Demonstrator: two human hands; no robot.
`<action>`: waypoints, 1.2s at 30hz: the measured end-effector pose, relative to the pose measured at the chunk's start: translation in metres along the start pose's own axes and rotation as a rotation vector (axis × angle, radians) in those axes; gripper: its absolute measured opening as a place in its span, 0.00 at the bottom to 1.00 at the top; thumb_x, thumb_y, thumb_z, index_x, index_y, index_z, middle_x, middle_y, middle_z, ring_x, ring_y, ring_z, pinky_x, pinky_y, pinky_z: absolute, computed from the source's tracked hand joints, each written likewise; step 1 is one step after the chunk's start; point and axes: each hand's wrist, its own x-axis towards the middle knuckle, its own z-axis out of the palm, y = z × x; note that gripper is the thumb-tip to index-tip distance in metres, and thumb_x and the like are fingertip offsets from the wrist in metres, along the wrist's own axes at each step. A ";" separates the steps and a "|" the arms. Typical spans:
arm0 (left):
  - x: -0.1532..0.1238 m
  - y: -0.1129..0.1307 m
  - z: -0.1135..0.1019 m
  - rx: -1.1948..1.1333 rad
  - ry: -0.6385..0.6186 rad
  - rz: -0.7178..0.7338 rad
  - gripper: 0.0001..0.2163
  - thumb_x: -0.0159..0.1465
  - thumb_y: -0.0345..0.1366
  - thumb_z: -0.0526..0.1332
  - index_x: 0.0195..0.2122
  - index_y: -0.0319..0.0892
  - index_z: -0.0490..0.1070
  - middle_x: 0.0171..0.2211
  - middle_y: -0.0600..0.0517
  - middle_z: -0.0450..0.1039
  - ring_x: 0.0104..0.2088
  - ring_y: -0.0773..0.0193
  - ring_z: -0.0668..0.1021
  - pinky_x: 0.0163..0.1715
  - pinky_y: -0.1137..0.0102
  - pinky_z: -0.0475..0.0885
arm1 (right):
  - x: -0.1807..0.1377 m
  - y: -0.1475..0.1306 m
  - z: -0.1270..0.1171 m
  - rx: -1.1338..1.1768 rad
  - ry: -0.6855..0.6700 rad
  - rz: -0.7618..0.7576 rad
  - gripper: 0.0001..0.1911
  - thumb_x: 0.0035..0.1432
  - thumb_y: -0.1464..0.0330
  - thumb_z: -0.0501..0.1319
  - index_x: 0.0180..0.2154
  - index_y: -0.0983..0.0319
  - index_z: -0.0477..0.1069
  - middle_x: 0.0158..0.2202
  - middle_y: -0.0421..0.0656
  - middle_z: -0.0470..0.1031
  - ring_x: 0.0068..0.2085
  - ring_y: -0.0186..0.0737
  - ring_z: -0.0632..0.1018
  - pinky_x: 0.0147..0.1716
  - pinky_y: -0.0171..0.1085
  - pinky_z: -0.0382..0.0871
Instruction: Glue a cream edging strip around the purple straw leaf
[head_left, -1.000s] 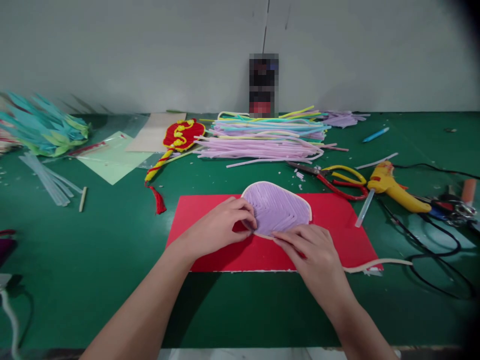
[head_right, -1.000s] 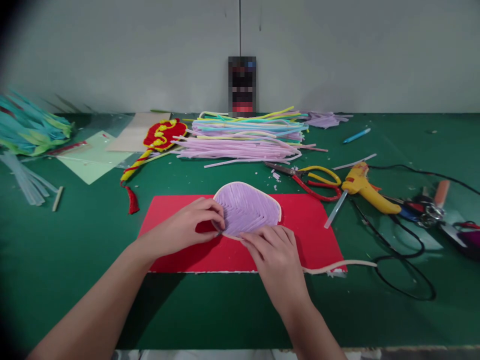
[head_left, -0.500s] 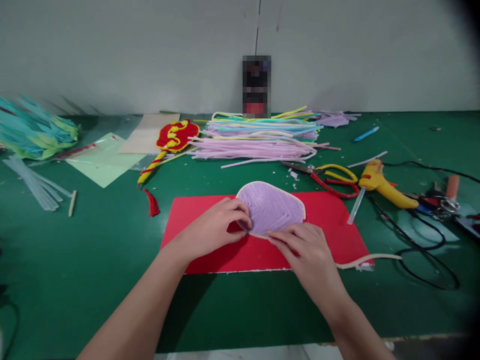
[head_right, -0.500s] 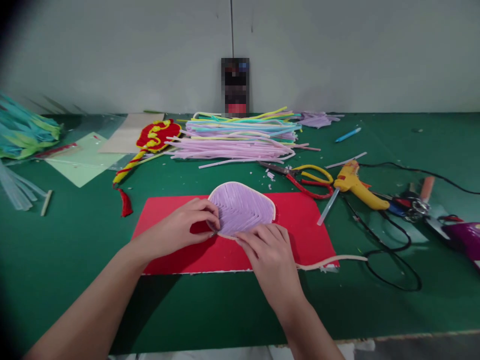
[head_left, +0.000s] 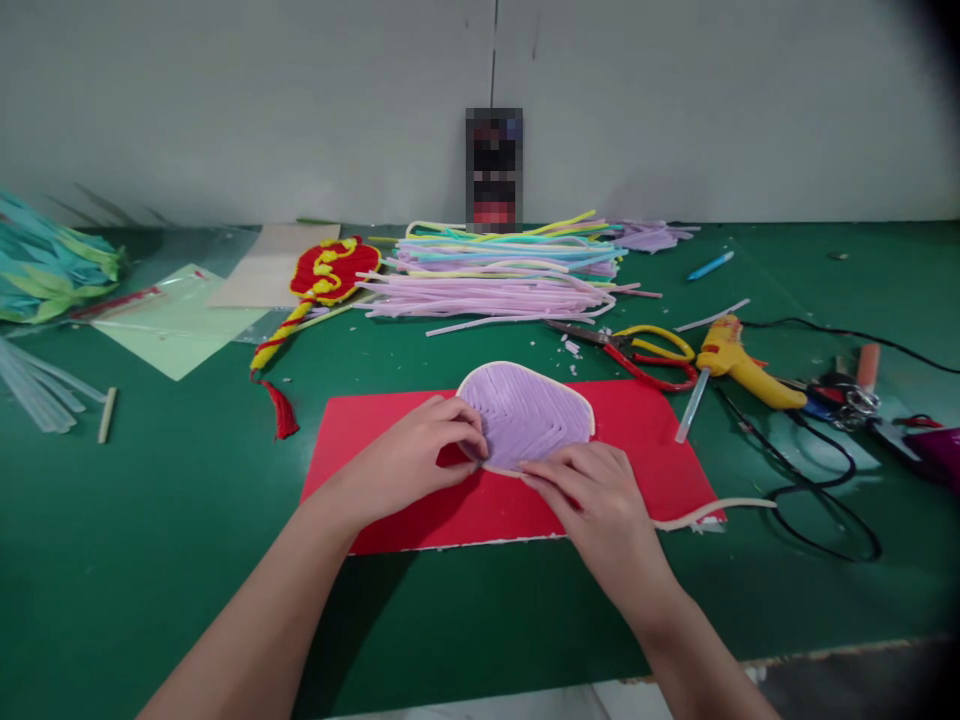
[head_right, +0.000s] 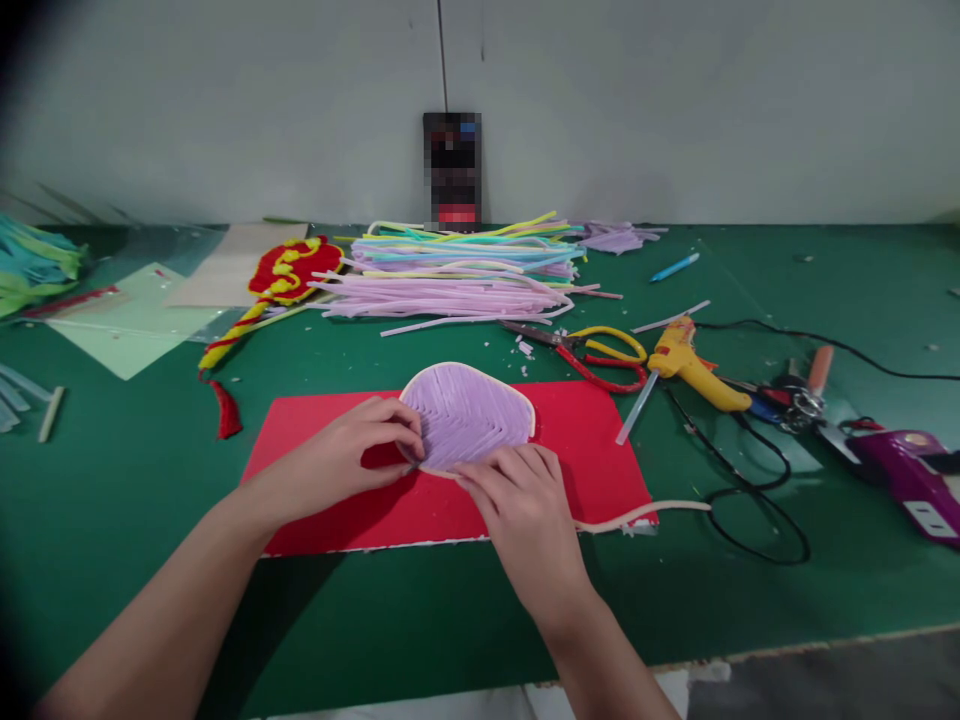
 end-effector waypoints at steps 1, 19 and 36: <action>0.000 0.000 0.000 0.003 0.000 0.000 0.03 0.61 0.32 0.61 0.36 0.46 0.73 0.45 0.53 0.69 0.48 0.62 0.71 0.50 0.66 0.67 | 0.000 0.000 0.000 -0.002 -0.005 0.000 0.08 0.62 0.70 0.58 0.39 0.59 0.77 0.31 0.41 0.74 0.36 0.38 0.72 0.40 0.39 0.61; 0.002 -0.002 0.002 0.034 0.018 0.013 0.02 0.61 0.33 0.62 0.35 0.46 0.73 0.44 0.56 0.69 0.48 0.66 0.71 0.48 0.69 0.67 | -0.001 0.000 0.000 0.001 -0.007 0.006 0.09 0.63 0.69 0.57 0.39 0.58 0.77 0.31 0.41 0.74 0.36 0.38 0.72 0.40 0.40 0.61; 0.000 -0.004 0.000 0.024 0.000 0.022 0.03 0.61 0.33 0.62 0.36 0.47 0.74 0.46 0.55 0.70 0.48 0.63 0.71 0.49 0.67 0.68 | -0.001 0.002 0.001 -0.001 -0.003 -0.002 0.09 0.63 0.69 0.57 0.39 0.58 0.77 0.31 0.41 0.74 0.36 0.38 0.72 0.39 0.40 0.61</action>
